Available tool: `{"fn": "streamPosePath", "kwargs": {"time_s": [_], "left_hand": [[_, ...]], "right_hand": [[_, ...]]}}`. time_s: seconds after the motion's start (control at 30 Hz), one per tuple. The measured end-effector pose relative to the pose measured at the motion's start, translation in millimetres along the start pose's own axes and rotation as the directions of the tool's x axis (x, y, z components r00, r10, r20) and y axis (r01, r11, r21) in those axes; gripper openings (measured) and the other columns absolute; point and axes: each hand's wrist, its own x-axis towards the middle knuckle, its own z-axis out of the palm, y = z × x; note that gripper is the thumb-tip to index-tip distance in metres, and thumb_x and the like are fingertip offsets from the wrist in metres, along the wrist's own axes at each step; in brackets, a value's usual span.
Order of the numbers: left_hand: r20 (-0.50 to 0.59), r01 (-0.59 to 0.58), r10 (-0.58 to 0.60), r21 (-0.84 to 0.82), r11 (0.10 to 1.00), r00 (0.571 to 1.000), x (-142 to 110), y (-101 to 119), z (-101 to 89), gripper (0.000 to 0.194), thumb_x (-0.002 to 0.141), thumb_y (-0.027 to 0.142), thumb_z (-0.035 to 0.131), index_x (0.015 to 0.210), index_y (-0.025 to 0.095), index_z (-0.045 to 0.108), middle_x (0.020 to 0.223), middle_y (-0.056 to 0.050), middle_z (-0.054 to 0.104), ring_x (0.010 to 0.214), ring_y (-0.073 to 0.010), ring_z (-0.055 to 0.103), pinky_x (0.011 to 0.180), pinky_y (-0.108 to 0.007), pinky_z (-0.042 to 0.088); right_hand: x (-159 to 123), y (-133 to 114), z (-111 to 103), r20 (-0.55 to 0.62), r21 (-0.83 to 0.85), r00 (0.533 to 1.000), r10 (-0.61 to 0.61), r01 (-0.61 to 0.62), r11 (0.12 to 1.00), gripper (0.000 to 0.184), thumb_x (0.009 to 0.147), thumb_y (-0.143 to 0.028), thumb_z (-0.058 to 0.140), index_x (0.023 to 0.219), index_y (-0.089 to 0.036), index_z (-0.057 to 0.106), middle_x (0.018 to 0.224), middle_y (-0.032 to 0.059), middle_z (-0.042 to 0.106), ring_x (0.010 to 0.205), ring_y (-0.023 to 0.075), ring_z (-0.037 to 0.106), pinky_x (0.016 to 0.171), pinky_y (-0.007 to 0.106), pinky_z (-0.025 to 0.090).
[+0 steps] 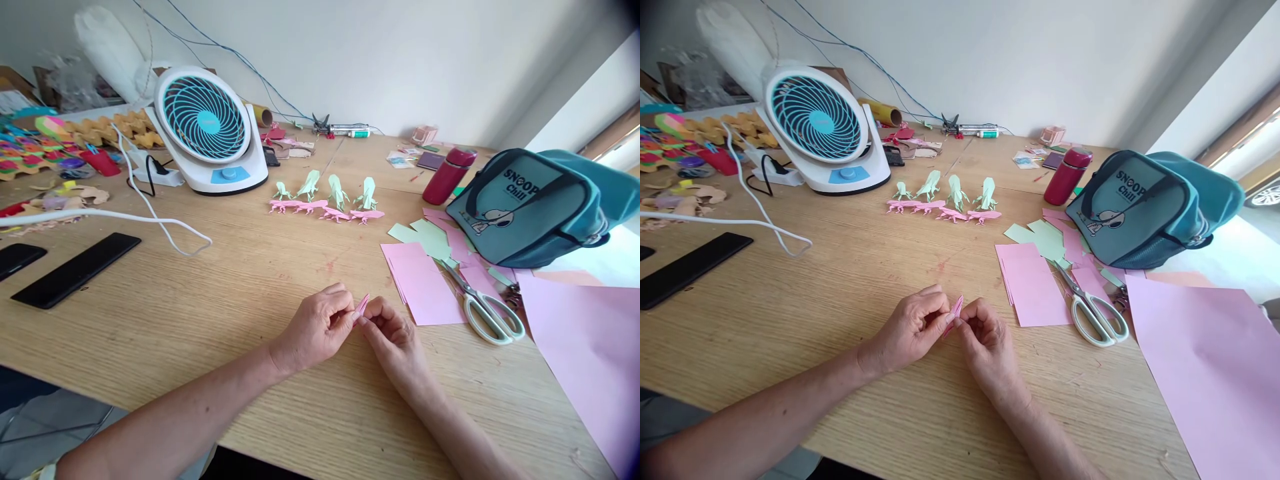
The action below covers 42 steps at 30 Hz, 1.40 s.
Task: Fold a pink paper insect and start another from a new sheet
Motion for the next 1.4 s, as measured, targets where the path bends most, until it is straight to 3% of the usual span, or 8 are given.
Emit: {"fn": "streamPosePath", "kwargs": {"time_s": [0.3,0.63,0.97,1.17,1.4], "left_hand": [[0.018,0.078,-0.079,0.044,0.996,0.997,1.7,-3.2,0.2,0.024,0.097,0.025,0.047,0.073,0.019,0.044,0.07,0.003,0.048,0.065,-0.0111,0.047,0.064,-0.025,0.037],[0.015,0.012,-0.015,0.146,0.989,1.0,-0.3,-4.1,8.5,0.025,0.098,0.02,0.041,0.073,0.02,0.038,0.071,0.003,0.043,0.066,-0.0126,0.043,0.063,-0.026,0.035],[0.052,0.172,-0.169,-0.076,0.982,0.984,5.5,-8.2,0.4,0.025,0.089,0.028,0.061,0.069,0.016,0.054,0.068,0.003,0.05,0.063,-0.0097,0.044,0.06,-0.023,0.034],[0.037,0.294,-0.293,-0.209,0.933,0.955,7.4,-10.2,-0.3,0.031,0.088,0.031,0.06,0.064,0.015,0.049,0.061,0.005,0.043,0.057,-0.0077,0.038,0.054,-0.021,0.03],[0.137,0.311,-0.282,-0.297,0.903,0.949,8.5,-13.5,-3.0,0.029,0.086,0.035,0.063,0.067,0.014,0.059,0.061,0.004,0.048,0.056,-0.0074,0.04,0.054,-0.021,0.032]], "right_hand": [[2.3,-1.4,0.9,-0.004,0.057,1.0,0.03,-0.03,0.998,0.019,0.087,-0.04,0.062,0.08,-0.023,0.057,0.074,-0.0001,0.058,0.067,0.0145,0.054,0.064,0.027,0.046],[1.1,3.5,1.2,0.005,-0.03,1.0,-0.021,0.021,0.999,0.017,0.093,-0.036,0.055,0.081,-0.023,0.054,0.074,-0.0006,0.054,0.067,0.0144,0.05,0.063,0.028,0.043],[5.6,3.6,-0.7,-0.053,0.1,0.997,0.051,-0.046,0.994,0.028,0.083,-0.046,0.068,0.074,-0.022,0.057,0.066,-0.0005,0.058,0.059,0.0135,0.052,0.058,0.027,0.044],[7.3,-0.6,-3.1,-0.019,0.11,0.995,0.098,-0.095,0.989,0.026,0.08,-0.045,0.071,0.077,-0.02,0.064,0.071,0.0015,0.063,0.066,0.0142,0.055,0.064,0.028,0.046],[4.6,5.2,-3.5,-0.023,-0.02,0.993,0.118,-0.119,0.993,0.023,0.085,-0.042,0.064,0.078,-0.02,0.059,0.069,0.0001,0.059,0.061,0.0133,0.052,0.057,0.026,0.041]]}}
